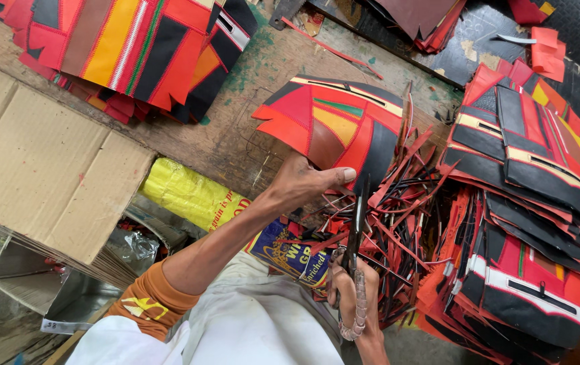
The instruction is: The person uses shears to trim excess material from the edges of a colorful patchwork leather pouch. They rotate the pouch to trim different sides and then place it on a stack of similar pouches.
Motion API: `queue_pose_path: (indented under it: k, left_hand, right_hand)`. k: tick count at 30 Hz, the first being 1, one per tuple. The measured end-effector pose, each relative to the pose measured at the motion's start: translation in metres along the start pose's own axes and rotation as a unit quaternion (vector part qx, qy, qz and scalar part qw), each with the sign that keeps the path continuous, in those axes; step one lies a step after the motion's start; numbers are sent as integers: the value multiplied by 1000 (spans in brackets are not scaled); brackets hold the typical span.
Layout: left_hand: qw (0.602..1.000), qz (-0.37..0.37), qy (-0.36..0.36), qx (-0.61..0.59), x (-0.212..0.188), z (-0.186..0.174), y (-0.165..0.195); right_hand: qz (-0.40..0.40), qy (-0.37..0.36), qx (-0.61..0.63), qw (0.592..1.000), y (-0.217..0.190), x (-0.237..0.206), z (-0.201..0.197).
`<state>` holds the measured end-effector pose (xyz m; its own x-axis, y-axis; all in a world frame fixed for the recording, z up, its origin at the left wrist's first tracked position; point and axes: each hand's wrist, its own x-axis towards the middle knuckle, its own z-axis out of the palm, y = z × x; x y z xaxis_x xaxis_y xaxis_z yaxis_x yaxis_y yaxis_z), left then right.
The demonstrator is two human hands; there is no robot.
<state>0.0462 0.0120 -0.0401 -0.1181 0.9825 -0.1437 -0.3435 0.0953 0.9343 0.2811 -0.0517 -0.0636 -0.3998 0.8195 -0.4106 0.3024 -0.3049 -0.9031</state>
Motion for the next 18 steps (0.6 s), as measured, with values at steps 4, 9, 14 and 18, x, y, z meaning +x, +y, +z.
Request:
queue_pose_path:
  k: [4, 9, 14, 18]
  left_hand:
    - [1000, 13, 18, 16, 2, 0, -2]
    - [998, 68, -5, 13, 4, -4, -9]
    - [998, 64, -5, 3, 4, -5, -13]
    - [996, 35, -18, -81, 5, -2, -8]
  right_hand:
    - [30, 18, 30, 999, 4, -2, 0]
    - [25, 14, 24, 999, 7, -3, -2]
    - [7, 11, -1, 1000, 9, -3, -4]
    - [-12, -2, 24, 1000, 9, -4, -6]
